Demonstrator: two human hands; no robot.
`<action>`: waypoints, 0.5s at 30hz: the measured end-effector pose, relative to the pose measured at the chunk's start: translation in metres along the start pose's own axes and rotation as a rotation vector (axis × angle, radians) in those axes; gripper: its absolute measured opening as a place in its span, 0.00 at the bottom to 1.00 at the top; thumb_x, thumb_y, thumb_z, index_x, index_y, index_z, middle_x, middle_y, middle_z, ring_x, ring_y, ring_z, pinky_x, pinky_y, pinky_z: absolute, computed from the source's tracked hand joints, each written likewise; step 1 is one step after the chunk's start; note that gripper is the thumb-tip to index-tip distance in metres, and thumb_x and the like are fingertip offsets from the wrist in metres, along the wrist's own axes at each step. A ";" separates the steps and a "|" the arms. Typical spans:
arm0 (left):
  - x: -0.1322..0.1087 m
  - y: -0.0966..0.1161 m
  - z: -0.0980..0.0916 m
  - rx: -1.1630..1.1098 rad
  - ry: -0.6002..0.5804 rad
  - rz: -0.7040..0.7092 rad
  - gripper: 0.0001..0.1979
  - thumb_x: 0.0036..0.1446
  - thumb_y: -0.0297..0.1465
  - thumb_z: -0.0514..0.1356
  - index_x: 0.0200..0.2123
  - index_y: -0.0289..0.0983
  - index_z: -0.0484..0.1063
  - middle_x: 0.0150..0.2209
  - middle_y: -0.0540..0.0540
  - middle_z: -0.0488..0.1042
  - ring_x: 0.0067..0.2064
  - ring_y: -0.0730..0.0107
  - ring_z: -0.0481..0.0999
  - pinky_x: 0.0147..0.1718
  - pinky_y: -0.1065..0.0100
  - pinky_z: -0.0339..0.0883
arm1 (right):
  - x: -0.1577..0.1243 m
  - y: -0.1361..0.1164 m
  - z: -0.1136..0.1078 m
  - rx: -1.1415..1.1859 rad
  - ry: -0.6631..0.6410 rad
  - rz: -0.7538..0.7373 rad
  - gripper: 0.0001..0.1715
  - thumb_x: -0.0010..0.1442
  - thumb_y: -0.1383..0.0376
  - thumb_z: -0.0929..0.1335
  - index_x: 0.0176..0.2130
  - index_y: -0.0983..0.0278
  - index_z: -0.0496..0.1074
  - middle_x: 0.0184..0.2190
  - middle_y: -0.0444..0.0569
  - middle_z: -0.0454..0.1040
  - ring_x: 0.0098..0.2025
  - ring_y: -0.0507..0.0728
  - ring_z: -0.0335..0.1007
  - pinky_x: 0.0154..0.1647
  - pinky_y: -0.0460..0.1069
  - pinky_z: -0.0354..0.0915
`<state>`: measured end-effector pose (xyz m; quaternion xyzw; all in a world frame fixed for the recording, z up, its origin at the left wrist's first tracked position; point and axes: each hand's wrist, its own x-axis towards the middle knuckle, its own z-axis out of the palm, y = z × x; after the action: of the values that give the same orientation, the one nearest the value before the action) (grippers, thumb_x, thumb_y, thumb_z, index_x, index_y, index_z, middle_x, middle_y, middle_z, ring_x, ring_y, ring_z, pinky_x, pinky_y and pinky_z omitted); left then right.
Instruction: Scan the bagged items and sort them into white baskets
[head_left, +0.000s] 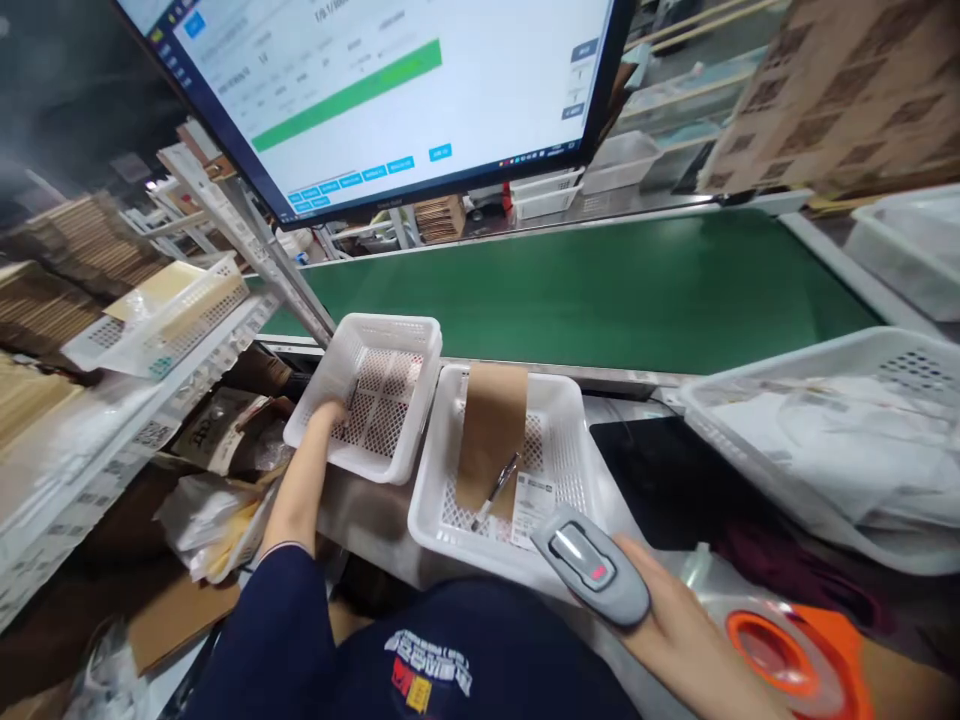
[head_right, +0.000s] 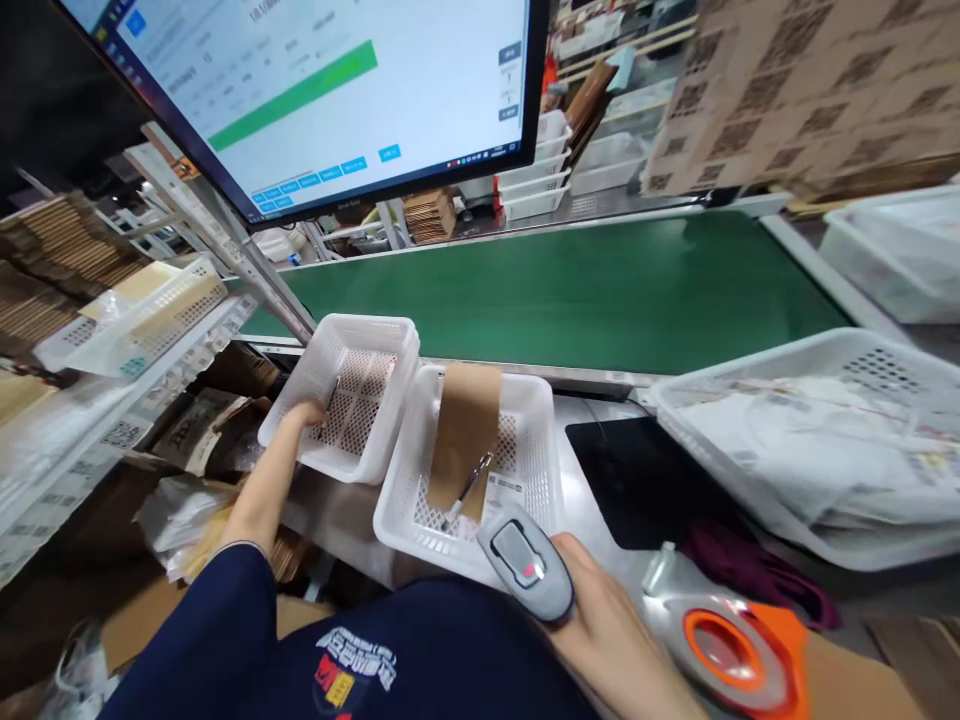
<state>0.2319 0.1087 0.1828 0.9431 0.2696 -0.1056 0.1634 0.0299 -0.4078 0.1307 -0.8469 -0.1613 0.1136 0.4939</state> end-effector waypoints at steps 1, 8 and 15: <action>0.001 -0.005 0.004 -0.019 -0.050 -0.030 0.10 0.61 0.23 0.66 0.28 0.31 0.70 0.25 0.52 0.69 0.29 0.72 0.72 0.38 0.66 0.72 | 0.004 -0.004 0.003 0.000 -0.003 -0.020 0.10 0.66 0.57 0.64 0.37 0.61 0.65 0.35 0.48 0.69 0.34 0.56 0.71 0.35 0.50 0.66; -0.026 0.017 0.009 -0.522 -0.099 0.119 0.13 0.59 0.31 0.67 0.32 0.35 0.65 0.24 0.53 0.68 0.26 0.75 0.69 0.32 0.72 0.69 | 0.041 -0.058 0.005 -0.058 -0.073 -0.113 0.06 0.57 0.66 0.64 0.38 0.63 0.67 0.38 0.49 0.67 0.36 0.56 0.68 0.35 0.50 0.62; -0.097 0.088 0.026 -0.871 -0.364 0.432 0.31 0.45 0.51 0.74 0.41 0.32 0.71 0.30 0.45 0.77 0.25 0.71 0.75 0.24 0.71 0.70 | 0.076 -0.098 -0.006 -0.100 -0.063 -0.184 0.07 0.57 0.67 0.66 0.38 0.63 0.67 0.38 0.48 0.65 0.36 0.55 0.65 0.36 0.49 0.57</action>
<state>0.1957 -0.0173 0.2084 0.7882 0.0550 -0.1096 0.6031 0.0868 -0.3385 0.2167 -0.8480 -0.2593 0.0864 0.4542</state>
